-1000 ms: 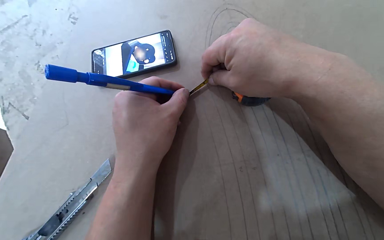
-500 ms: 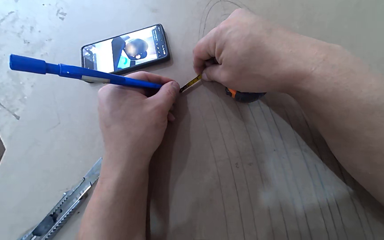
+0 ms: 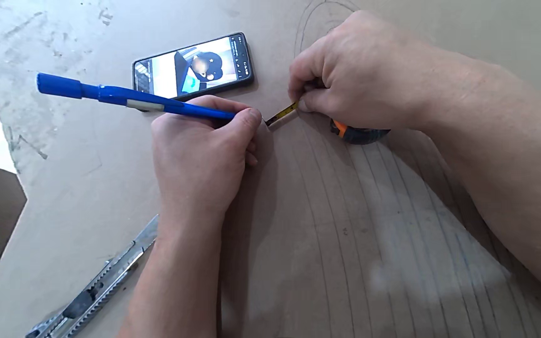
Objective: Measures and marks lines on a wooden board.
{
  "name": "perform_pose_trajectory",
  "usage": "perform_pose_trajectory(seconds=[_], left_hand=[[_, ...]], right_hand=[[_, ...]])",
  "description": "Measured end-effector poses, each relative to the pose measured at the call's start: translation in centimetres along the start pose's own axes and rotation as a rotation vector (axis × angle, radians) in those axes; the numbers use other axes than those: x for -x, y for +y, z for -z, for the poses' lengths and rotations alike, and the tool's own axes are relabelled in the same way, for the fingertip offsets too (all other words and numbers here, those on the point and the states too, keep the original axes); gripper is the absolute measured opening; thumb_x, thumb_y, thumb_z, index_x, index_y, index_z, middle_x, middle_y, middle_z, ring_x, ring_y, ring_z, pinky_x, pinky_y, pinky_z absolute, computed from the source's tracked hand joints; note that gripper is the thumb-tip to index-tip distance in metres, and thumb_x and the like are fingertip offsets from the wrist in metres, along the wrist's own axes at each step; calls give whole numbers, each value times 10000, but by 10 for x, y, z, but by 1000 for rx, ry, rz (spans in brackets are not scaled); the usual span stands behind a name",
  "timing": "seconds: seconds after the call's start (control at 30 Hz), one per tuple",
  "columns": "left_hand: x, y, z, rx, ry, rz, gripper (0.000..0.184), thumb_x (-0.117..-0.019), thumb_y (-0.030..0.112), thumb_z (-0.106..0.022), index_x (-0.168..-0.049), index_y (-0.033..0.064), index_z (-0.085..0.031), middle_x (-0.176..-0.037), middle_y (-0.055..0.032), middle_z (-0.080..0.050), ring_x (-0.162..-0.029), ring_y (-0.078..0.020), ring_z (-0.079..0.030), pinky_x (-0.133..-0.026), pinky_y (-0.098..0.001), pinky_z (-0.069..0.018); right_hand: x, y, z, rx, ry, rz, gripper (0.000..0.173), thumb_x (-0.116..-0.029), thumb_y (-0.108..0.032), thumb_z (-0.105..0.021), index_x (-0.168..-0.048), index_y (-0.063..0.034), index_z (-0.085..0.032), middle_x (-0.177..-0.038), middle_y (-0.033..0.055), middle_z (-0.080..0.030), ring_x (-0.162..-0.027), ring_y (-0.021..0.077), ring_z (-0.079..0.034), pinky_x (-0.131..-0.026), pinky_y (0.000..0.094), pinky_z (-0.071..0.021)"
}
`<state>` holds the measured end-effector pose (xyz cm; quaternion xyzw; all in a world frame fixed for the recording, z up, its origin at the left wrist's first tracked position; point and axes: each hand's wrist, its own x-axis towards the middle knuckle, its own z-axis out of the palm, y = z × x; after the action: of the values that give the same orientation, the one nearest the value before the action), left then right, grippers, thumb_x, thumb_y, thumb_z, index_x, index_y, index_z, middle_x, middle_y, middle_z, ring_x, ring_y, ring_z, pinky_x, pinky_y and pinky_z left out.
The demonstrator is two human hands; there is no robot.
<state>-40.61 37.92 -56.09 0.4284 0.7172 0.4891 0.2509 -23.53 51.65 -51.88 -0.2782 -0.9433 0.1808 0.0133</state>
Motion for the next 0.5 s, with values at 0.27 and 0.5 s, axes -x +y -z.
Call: perform_pose_trajectory(seconds=[0.27,0.5], left_hand=[[2,3,-3,-118,-21,-19,33,-905,189,-789,-898,163,-771,-708,40,-723,-540,-78,-670,-444,-242,-566],[3,6,-5,-206,-8,-18,32,-897,216,-790,-896,192,-769,-715,66,-723,-548,-54,-669,-451,-230,-563]], right_hand=[[-1,0,-1,3,0,2,118,-1011,-228,-644,-939,-248,-735,-820,-114,-679,-740,11,-624,-645,263,-512],[0,-1,0,-3,-9,-5,121,-1009,-240,-647,-917,-255,-725,-785,-112,-659,-716,23,-615,-616,281,-502]])
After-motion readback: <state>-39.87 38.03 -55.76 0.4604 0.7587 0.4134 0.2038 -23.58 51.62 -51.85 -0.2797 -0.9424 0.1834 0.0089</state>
